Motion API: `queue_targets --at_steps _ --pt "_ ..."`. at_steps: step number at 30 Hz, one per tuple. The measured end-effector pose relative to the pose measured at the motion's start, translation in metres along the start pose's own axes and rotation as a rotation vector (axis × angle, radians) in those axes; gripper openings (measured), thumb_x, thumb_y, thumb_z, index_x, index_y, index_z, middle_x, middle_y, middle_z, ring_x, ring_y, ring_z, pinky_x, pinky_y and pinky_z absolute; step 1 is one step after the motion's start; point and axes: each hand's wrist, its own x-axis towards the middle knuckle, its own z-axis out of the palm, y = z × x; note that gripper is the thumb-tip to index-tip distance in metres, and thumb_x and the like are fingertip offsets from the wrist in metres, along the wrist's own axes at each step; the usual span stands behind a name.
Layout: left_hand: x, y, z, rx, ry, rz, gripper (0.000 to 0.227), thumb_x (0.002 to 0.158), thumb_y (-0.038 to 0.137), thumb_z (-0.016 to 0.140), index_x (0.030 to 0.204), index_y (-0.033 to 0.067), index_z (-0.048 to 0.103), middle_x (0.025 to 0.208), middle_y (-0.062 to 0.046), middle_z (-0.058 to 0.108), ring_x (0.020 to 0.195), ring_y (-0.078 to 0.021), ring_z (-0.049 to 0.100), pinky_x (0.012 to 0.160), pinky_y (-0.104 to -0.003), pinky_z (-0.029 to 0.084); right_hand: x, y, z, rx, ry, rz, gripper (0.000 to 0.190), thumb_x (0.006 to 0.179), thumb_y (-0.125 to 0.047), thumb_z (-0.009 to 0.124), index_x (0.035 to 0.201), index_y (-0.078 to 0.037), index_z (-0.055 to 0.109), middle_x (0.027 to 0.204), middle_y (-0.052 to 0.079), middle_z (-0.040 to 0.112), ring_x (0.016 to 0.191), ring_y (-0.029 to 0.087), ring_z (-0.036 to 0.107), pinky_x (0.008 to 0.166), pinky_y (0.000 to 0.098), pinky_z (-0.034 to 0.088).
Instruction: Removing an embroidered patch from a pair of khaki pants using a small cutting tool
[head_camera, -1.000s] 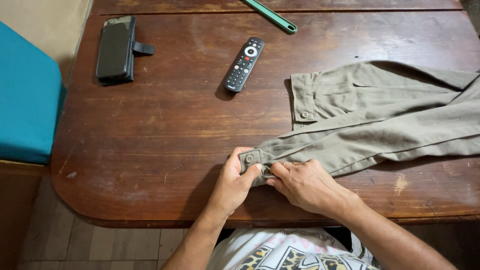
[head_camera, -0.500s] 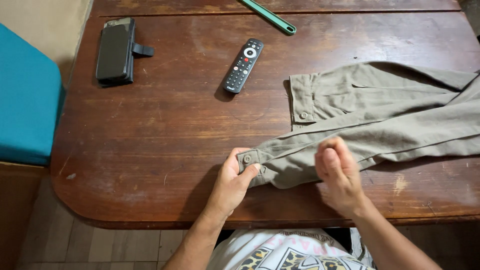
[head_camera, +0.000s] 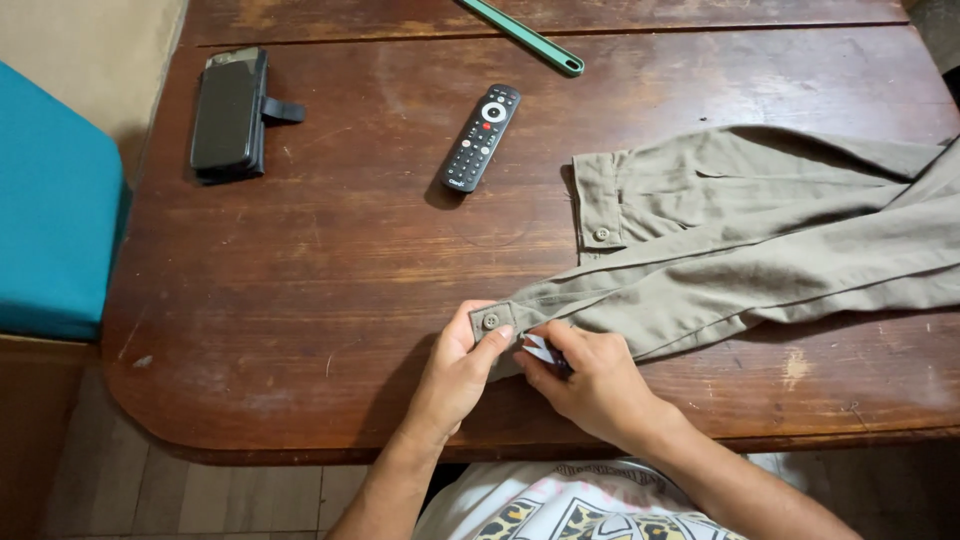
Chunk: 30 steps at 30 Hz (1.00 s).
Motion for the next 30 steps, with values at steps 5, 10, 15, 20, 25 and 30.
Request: queue_targets --at_steps 5,10,15,20,25,30 --pt "0.003 -0.004 -0.002 0.005 0.019 0.020 0.022 0.090 0.014 0.061 0.110 0.0064 0.063 0.097 -0.003 0.072 0.090 -0.0102 0.063 0.087 -0.025 0.049 -0.014 0.025 -0.025 0.264 -0.189 0.195 0.013 0.084 -0.010 0.071 0.090 -0.010 0.060 0.074 0.001 0.072 0.060 0.012 0.062 0.056 0.0246 0.052" --pt "0.003 -0.003 0.000 -0.034 0.015 -0.007 0.023 0.090 0.012 0.060 0.112 0.0056 0.063 0.100 -0.005 0.072 0.093 -0.0113 0.064 0.089 -0.025 0.049 -0.030 0.042 -0.027 0.036 -0.122 0.197 0.016 0.084 -0.021 0.076 0.090 -0.011 0.065 0.070 0.001 0.071 0.052 0.018 0.056 0.055 0.0328 0.046" --pt "0.001 -0.002 0.000 -0.013 0.021 0.010 0.020 0.090 0.014 0.060 0.109 0.0075 0.062 0.098 -0.004 0.072 0.091 -0.0104 0.062 0.089 -0.025 0.048 -0.019 0.033 -0.019 -0.258 -0.122 0.117 0.021 0.089 -0.035 0.071 0.093 -0.017 0.061 0.064 0.003 0.067 0.054 0.029 0.066 0.049 0.0431 0.045" --pt "0.002 -0.011 -0.002 0.010 0.037 0.035 0.024 0.090 0.012 0.063 0.113 0.0077 0.066 0.100 -0.006 0.073 0.094 -0.0128 0.061 0.089 -0.029 0.051 -0.021 0.050 -0.002 -0.386 -0.220 0.188 0.025 0.082 -0.041 0.071 0.092 -0.020 0.060 0.063 0.005 0.068 0.063 0.032 0.069 0.055 0.0477 0.049" --pt "0.008 -0.023 -0.004 -0.004 0.025 0.112 0.030 0.090 0.010 0.065 0.120 0.0070 0.068 0.104 -0.014 0.074 0.100 -0.0176 0.060 0.091 -0.035 0.052 -0.026 0.056 -0.011 -0.389 -0.274 0.263 0.036 0.073 -0.051 0.075 0.085 -0.021 0.060 0.064 0.006 0.069 0.071 0.031 0.073 0.064 0.0459 0.055" --pt "0.006 -0.021 -0.003 -0.129 0.040 0.069 0.026 0.089 0.010 0.064 0.113 0.0003 0.061 0.107 -0.014 0.074 0.097 -0.0165 0.066 0.090 -0.029 0.052 -0.056 0.052 -0.088 0.088 -0.296 0.242 0.010 0.077 -0.020 0.072 0.080 -0.014 0.064 0.056 0.000 0.051 0.049 0.013 0.044 0.047 0.0287 0.039"
